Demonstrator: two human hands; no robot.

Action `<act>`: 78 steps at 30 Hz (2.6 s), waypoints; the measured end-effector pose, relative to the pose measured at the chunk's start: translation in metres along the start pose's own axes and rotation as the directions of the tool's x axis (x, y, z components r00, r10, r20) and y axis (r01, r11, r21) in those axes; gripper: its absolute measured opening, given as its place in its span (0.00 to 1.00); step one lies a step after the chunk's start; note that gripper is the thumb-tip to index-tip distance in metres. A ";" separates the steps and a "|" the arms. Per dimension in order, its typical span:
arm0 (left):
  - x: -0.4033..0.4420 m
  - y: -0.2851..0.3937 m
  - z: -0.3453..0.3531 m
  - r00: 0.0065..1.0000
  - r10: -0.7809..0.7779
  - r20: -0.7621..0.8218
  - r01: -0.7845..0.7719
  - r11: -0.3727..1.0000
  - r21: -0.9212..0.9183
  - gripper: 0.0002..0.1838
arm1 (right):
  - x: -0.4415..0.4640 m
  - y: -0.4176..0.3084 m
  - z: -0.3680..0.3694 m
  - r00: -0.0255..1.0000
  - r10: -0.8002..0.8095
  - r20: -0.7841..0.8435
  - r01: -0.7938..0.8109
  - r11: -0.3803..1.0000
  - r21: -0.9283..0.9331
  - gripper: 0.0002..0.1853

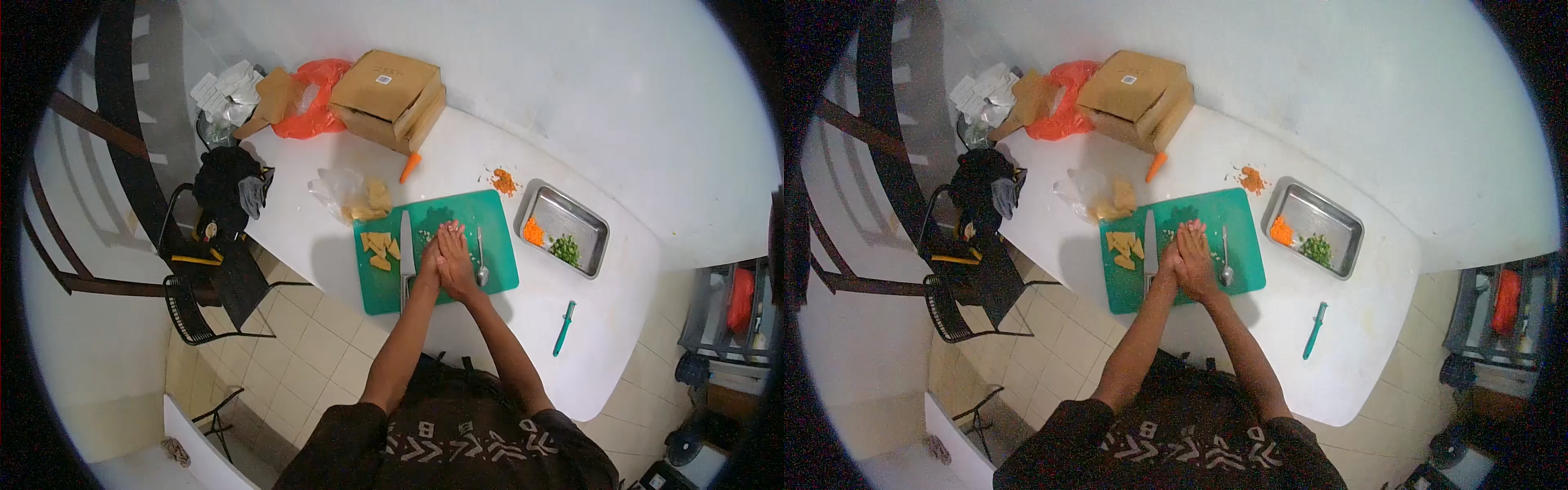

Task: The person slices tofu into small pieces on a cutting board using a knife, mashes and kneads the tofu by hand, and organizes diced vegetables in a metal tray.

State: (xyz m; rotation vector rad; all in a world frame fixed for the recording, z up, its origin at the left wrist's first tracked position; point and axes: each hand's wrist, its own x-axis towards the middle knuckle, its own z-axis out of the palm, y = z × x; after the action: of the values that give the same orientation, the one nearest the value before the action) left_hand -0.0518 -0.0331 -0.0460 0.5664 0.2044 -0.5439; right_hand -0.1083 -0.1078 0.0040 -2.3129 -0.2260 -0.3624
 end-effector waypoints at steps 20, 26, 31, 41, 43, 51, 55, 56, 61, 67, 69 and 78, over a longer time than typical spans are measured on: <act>0.000 0.013 0.012 0.987 0.125 -0.100 -0.112 0.986 0.124 0.37 | 0.025 -0.030 0.003 0.968 0.247 0.053 -0.247 0.882 0.401 0.32; -0.008 0.020 0.009 0.991 0.080 -0.109 -0.006 0.832 0.555 0.41 | 0.025 -0.036 0.019 0.925 0.380 0.009 -0.311 0.742 0.594 0.34; -0.031 0.032 0.038 0.998 0.008 -0.063 0.020 0.901 0.433 0.41 | 0.036 -0.021 0.023 0.788 0.602 0.125 -0.463 0.447 0.766 0.35; -0.046 0.018 0.019 0.993 -0.017 0.121 -0.016 0.964 0.266 0.36 | 0.052 0.023 0.022 0.725 0.688 -0.040 -0.505 0.570 0.648 0.35; -0.040 0.017 0.002 0.980 0.032 0.196 -0.093 0.947 0.309 0.33 | 0.055 0.022 0.019 0.751 0.649 -0.120 -0.469 0.653 0.594 0.34; -0.021 0.036 -0.009 0.978 -0.179 0.104 0.198 0.956 -0.217 0.17 | 0.051 0.001 0.013 0.686 0.723 0.080 -0.206 0.088 0.975 0.34; -0.020 0.036 -0.012 0.982 -0.189 0.022 0.190 0.981 -0.040 0.13 | 0.035 0.004 0.020 0.697 0.716 0.038 -0.243 0.187 0.952 0.30; -0.019 0.037 -0.012 0.985 -0.173 0.010 0.173 0.984 0.033 0.14 | 0.031 0.006 0.023 0.703 0.711 0.031 -0.248 0.203 0.947 0.28; -0.021 0.041 -0.014 0.984 -0.177 -0.006 0.175 0.972 0.157 0.20 | 0.017 -0.001 0.025 0.688 0.725 0.037 -0.289 0.226 0.930 0.22; -0.020 0.042 -0.021 0.980 -0.200 -0.009 0.198 0.964 0.178 0.22 | 0.004 0.009 0.033 0.673 0.738 0.038 -0.321 0.245 0.915 0.20; -0.018 0.043 -0.025 0.977 -0.211 -0.009 0.210 0.965 0.159 0.22 | 0.001 0.010 0.031 0.665 0.743 0.071 -0.369 0.245 0.896 0.18; -0.014 0.036 -0.028 0.983 -0.170 -0.063 0.180 0.952 0.246 0.20 | -0.003 0.011 0.034 0.614 0.788 -0.046 -0.430 0.382 0.818 0.16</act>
State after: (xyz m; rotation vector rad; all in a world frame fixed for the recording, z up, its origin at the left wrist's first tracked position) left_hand -0.0451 0.0145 -0.0480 0.8118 0.2276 -0.7372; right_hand -0.1019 -0.0912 -0.0275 -1.2539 0.6580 -0.2889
